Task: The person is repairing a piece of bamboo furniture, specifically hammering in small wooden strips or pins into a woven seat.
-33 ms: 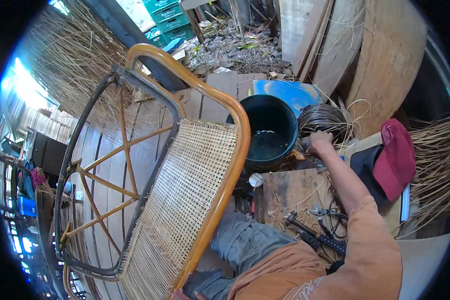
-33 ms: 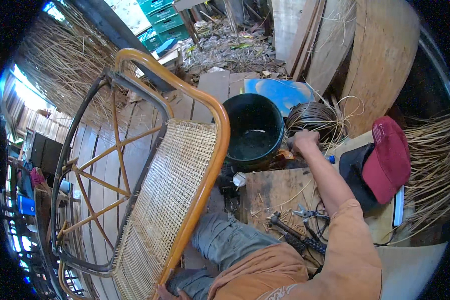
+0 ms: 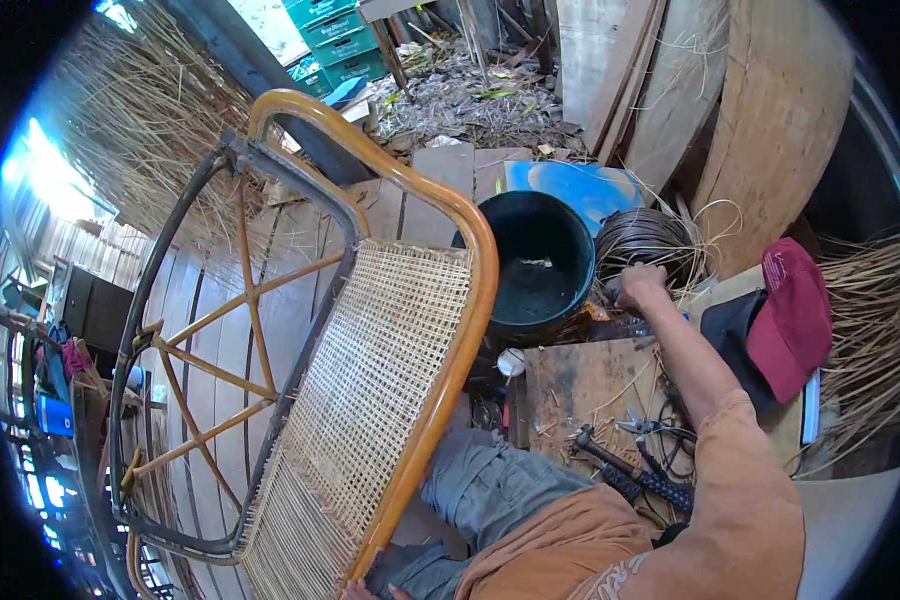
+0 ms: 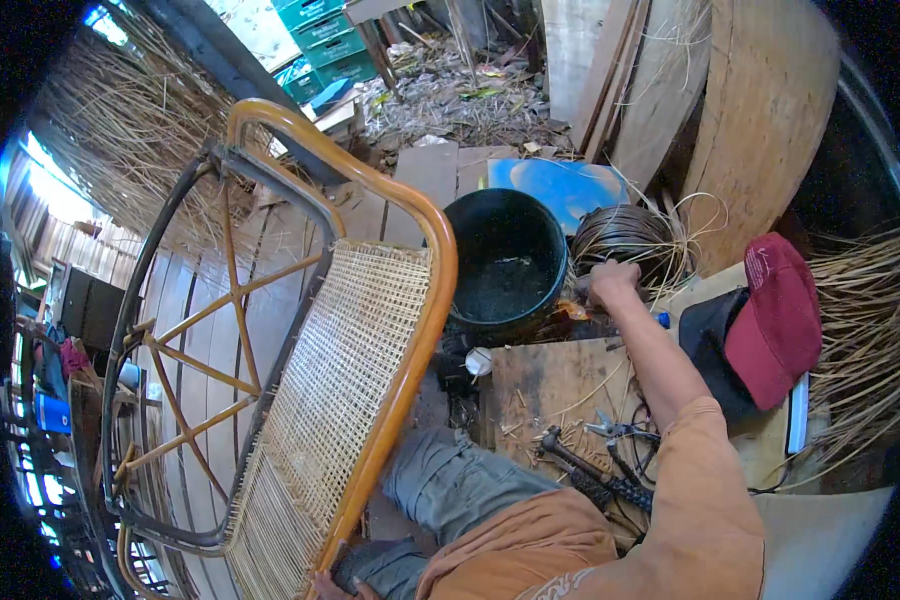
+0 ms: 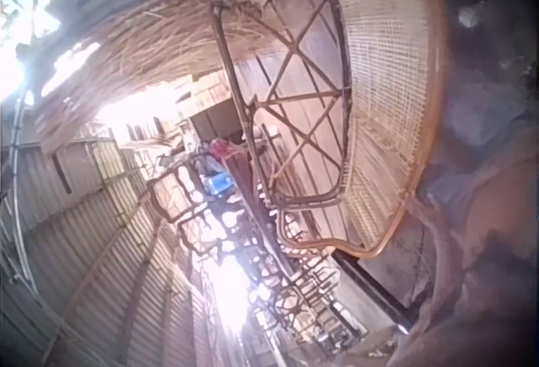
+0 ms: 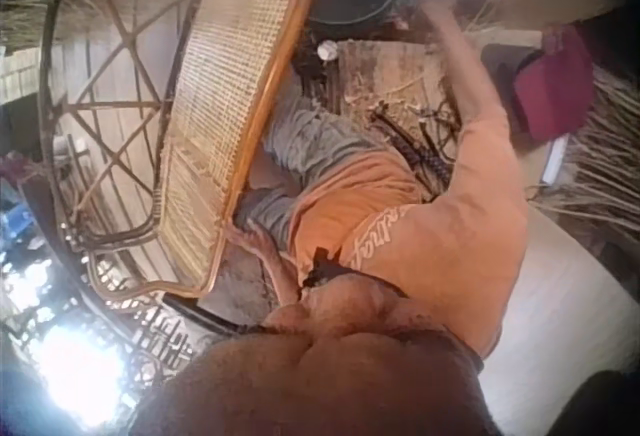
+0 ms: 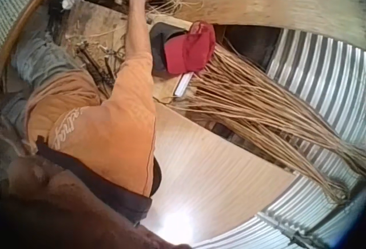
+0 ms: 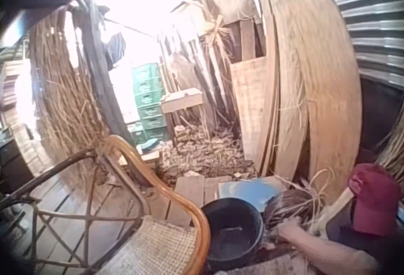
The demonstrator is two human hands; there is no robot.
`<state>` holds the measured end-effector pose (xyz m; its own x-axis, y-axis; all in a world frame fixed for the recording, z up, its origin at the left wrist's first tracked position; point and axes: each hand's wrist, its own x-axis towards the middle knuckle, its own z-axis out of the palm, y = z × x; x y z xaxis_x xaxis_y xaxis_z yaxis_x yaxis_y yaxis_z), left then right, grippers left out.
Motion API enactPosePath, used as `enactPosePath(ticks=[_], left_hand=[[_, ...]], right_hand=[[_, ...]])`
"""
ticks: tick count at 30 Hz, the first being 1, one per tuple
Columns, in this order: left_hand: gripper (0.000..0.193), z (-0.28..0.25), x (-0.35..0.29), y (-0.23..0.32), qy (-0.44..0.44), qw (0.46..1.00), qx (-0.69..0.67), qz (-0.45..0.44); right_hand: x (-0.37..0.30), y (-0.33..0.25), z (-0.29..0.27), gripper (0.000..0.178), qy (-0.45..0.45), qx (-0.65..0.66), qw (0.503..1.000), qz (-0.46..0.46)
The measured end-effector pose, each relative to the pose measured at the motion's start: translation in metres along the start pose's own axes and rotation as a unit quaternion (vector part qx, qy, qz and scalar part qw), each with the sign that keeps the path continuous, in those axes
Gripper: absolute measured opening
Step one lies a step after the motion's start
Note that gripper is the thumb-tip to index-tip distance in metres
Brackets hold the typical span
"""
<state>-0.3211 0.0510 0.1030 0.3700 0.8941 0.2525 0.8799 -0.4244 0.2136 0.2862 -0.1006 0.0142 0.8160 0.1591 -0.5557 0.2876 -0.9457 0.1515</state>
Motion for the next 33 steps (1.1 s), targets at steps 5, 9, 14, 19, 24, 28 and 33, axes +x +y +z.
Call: enactPosePath(ticks=[5,9,14,19,24,28,33], left_hand=[[0.059,0.003,0.003,0.006,-0.007,1.000,0.018,0.024],[0.064,-0.007,0.009,0.020,-0.018,0.998,0.055,0.007],[0.067,-0.010,0.017,0.035,-0.014,0.999,0.045,0.006],[0.064,-0.010,0.016,0.041,-0.007,0.999,0.033,0.029],[0.063,0.003,0.015,0.045,-0.032,0.990,-0.069,0.118],[0.024,0.030,0.016,0.055,0.000,0.959,-0.200,0.199],[0.020,0.045,0.016,0.092,-0.182,0.922,-0.233,0.249]], right_hand=[[0.035,0.012,0.040,0.069,-0.008,-0.011,0.991,-0.135],[0.001,0.012,0.025,0.061,0.098,0.077,0.973,-0.192],[-0.067,0.056,0.021,0.028,0.195,0.267,0.909,-0.256],[-0.158,0.096,0.067,0.022,0.167,0.329,0.916,-0.159],[-0.198,0.131,0.094,0.022,0.149,0.355,0.922,-0.039],[-0.215,0.149,0.091,0.020,0.254,0.362,0.895,-0.054],[-0.239,0.098,0.116,0.018,0.193,0.468,0.851,-0.139]])
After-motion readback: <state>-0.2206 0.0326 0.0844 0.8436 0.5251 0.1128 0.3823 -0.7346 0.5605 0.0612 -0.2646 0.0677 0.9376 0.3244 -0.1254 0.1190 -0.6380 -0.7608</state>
